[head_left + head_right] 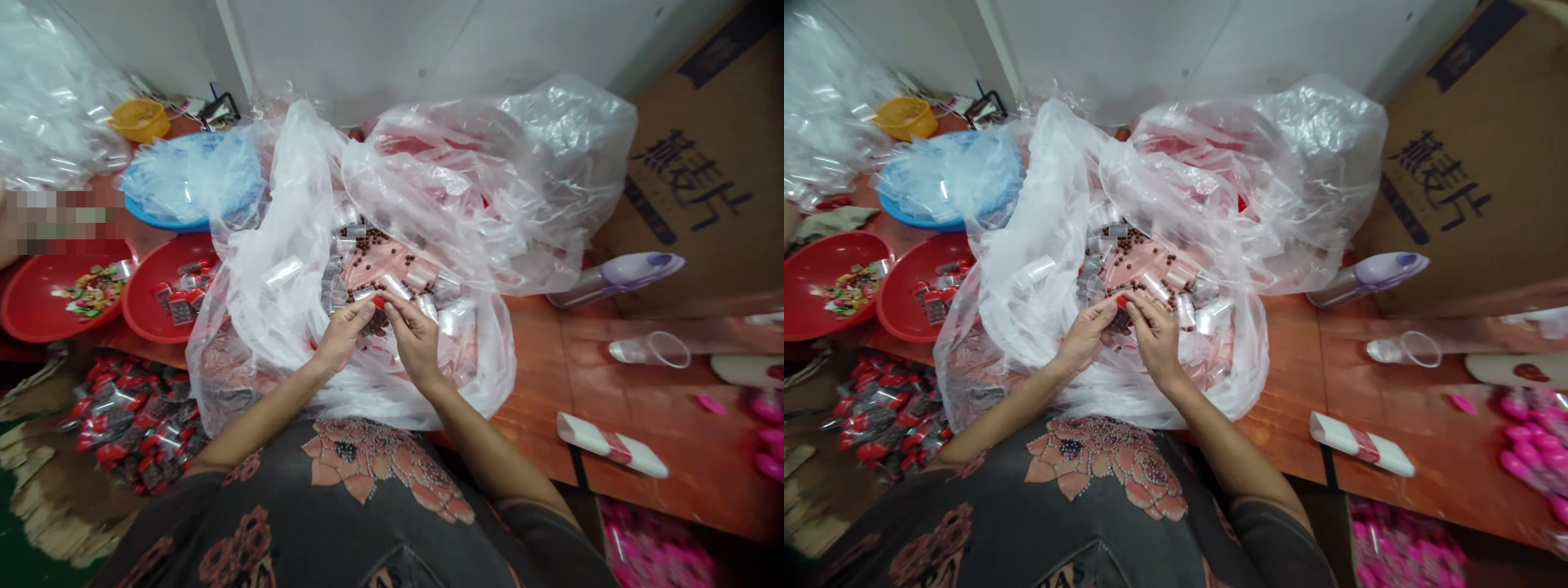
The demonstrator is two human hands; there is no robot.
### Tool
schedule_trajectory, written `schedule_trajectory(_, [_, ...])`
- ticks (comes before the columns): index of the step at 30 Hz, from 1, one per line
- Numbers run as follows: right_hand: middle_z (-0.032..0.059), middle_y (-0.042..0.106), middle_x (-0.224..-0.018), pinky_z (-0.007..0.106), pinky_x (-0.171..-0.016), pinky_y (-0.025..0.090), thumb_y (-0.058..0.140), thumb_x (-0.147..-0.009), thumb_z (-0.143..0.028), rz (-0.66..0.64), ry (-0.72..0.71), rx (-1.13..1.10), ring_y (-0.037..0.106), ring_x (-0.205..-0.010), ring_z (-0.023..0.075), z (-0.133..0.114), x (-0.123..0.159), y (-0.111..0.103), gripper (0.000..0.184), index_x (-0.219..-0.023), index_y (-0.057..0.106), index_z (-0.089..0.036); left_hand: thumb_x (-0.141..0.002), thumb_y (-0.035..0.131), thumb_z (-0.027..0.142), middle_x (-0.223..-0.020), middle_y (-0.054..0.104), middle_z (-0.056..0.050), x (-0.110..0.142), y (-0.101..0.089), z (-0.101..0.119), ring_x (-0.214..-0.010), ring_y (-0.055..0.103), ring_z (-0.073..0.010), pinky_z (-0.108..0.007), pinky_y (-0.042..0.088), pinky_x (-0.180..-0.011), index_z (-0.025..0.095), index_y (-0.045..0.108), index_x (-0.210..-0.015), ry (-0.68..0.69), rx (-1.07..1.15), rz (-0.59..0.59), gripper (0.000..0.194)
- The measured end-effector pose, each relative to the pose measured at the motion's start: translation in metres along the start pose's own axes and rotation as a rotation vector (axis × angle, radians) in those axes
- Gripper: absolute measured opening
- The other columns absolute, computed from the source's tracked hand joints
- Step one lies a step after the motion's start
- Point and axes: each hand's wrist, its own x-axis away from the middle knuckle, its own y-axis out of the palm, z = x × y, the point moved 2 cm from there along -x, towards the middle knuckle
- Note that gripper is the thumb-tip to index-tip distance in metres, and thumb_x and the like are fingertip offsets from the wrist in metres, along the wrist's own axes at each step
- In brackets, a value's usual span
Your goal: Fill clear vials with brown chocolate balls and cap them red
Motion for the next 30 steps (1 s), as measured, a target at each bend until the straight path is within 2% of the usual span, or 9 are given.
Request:
schedule_trajectory(6, [0.0024, 0.073, -0.12, 0.05, -0.103, 0.054, 0.056, -0.096, -0.039, 0.025, 0.04, -0.001, 0.066, -0.117, 0.0226, 0.005, 0.008, 0.005, 0.029, -0.119, 0.073, -0.033, -0.085, 0.072, 0.044, -0.114, 0.074, -0.005, 0.005, 0.003, -0.014, -0.088, 0.066, -0.0129, -0.022, 0.053, -0.074, 0.024, 0.072, -0.122, 0.137, -0.039, 0.096, 0.042])
schedule_trajectory(10, [0.0028, 0.071, -0.122, 0.05, -0.105, 0.052, 0.054, -0.097, -0.038, 0.006, -0.046, 0.063, 0.064, -0.12, 0.0229, 0.004, 0.012, 0.007, 0.033, -0.127, 0.068, -0.035, -0.089, 0.069, 0.038, -0.111, 0.074, -0.004, 0.008, 0.004, -0.013, -0.1, 0.066, -0.0143, -0.023, 0.052, -0.086, 0.025, 0.073, -0.121, 0.209, -0.06, 0.177, 0.035])
schedule_trajectory(13, [0.0043, 0.066, -0.131, 0.053, -0.11, 0.048, 0.064, -0.092, -0.04, -0.091, -0.206, 0.189, 0.059, -0.126, 0.0254, 0.007, 0.013, 0.005, 0.048, -0.139, 0.056, -0.037, -0.093, 0.064, 0.036, -0.111, 0.074, -0.004, 0.01, 0.005, -0.012, -0.102, 0.066, -0.015, -0.024, 0.053, -0.086, 0.026, 0.07, -0.127, 0.161, -0.047, 0.215, 0.036])
schedule_trajectory(17, [0.0099, 0.06, -0.139, 0.057, -0.11, 0.045, 0.073, -0.084, -0.043, -0.254, -0.345, 0.321, 0.053, -0.131, 0.0306, 0.015, 0.007, -0.003, 0.072, -0.148, 0.042, -0.032, -0.098, 0.057, 0.031, -0.14, 0.062, -0.003, 0.014, 0.005, -0.008, -0.121, 0.06, -0.0162, -0.026, 0.051, -0.095, 0.033, 0.063, -0.134, 0.099, -0.013, 0.198, 0.036])
schedule_trajectory(19, [0.0123, 0.06, -0.137, 0.058, -0.108, 0.045, 0.076, -0.081, -0.042, -0.322, -0.379, 0.368, 0.054, -0.129, 0.0326, 0.017, 0.006, -0.008, 0.076, -0.147, 0.041, -0.028, -0.098, 0.057, 0.032, -0.144, 0.058, -0.002, 0.014, 0.004, -0.005, -0.122, 0.06, -0.0184, -0.028, 0.053, -0.094, 0.035, 0.06, -0.137, 0.034, -0.008, 0.148, 0.039])
schedule_trajectory(22, [0.0129, 0.063, -0.13, 0.055, -0.102, 0.049, 0.076, -0.08, -0.037, -0.338, -0.408, 0.399, 0.058, -0.122, 0.032, 0.018, 0.007, -0.013, 0.072, -0.142, 0.043, -0.026, -0.097, 0.056, 0.045, -0.125, 0.07, -0.007, 0.014, 0.0, -0.002, -0.109, 0.068, -0.0224, -0.03, 0.057, -0.085, 0.029, 0.06, -0.137, -0.11, -0.039, 0.058, 0.043])
schedule_trajectory(25, [0.0117, 0.065, -0.124, 0.051, -0.095, 0.052, 0.076, -0.076, -0.032, -0.306, -0.437, 0.376, 0.061, -0.114, 0.0303, 0.018, 0.012, -0.013, 0.069, -0.137, 0.046, -0.025, -0.093, 0.051, 0.064, -0.091, 0.076, -0.011, 0.012, 0.0, -0.002, -0.084, 0.073, -0.0236, -0.031, 0.058, -0.071, 0.02, 0.058, -0.139, -0.205, -0.093, -0.017, 0.064])
schedule_trajectory(27, [0.0115, 0.066, -0.121, 0.05, -0.093, 0.052, 0.075, -0.074, -0.031, -0.3, -0.439, 0.371, 0.062, -0.111, 0.0301, 0.02, 0.014, -0.01, 0.067, -0.135, 0.047, -0.025, -0.091, 0.047, 0.071, -0.077, 0.073, -0.009, 0.011, 0.001, -0.003, -0.07, 0.072, -0.0213, -0.029, 0.056, -0.063, 0.016, 0.054, -0.142, -0.184, -0.121, -0.028, 0.075])
schedule_trajectory(30, [0.0111, 0.067, -0.118, 0.05, -0.091, 0.052, 0.075, -0.072, -0.031, -0.298, -0.42, 0.372, 0.063, -0.109, 0.0302, 0.025, 0.015, -0.006, 0.066, -0.133, 0.048, -0.024, -0.09, 0.046, 0.073, -0.069, 0.068, -0.005, 0.01, 0.005, -0.008, -0.061, 0.068, -0.0183, -0.026, 0.052, -0.055, 0.015, 0.051, -0.143, -0.115, -0.136, 0.006, 0.079])
